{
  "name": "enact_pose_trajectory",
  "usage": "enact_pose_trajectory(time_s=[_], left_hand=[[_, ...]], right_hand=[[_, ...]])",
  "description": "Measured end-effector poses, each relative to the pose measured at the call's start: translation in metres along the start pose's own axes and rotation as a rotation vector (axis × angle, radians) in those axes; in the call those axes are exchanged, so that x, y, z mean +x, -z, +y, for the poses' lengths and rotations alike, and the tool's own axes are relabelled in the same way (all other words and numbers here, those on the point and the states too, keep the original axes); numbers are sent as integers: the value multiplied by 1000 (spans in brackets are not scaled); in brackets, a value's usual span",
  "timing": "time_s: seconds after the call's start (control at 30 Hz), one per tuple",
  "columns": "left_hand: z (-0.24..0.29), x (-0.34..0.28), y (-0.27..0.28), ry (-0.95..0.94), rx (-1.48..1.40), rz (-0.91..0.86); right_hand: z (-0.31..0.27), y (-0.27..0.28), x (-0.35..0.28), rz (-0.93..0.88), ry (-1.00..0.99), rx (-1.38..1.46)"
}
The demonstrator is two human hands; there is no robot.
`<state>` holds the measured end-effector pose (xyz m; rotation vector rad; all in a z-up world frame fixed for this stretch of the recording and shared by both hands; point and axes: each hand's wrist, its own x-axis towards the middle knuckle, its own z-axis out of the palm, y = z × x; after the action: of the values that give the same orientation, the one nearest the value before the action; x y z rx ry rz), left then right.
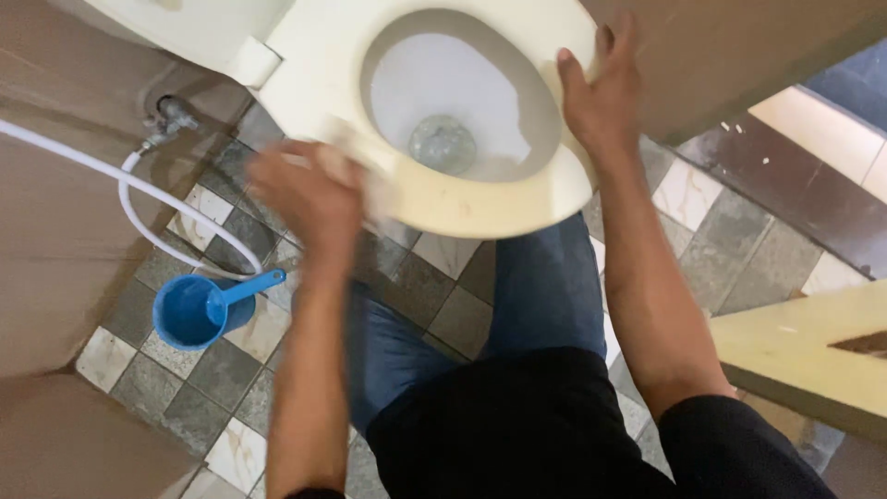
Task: The person cleans a toilet by wiping the seat, lid, and tank with a cloth. They start by scrubbing the seat rim and underside, then wipe the lid and tank surfaces, and finally clean the base of the toilet.
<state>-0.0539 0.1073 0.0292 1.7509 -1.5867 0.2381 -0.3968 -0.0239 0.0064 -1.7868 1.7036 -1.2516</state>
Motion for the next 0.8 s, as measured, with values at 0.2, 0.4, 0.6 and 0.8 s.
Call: enact_pose_trajectory(time_s=[0.2, 0.4, 0.6, 0.8], left_hand=[[11, -2, -24, 6, 214, 123], [131, -88, -19, -533, -223, -215], [25, -77, -46, -696, -80, 55], [-137, 2, -82, 270, 192, 344]], right_hand=[[-20, 7, -2, -60, -11, 51], [-18, 4, 2, -18, 93, -88], [-37, 20, -7, -87, -227, 190], [-48, 15, -7, -8, -218, 134]])
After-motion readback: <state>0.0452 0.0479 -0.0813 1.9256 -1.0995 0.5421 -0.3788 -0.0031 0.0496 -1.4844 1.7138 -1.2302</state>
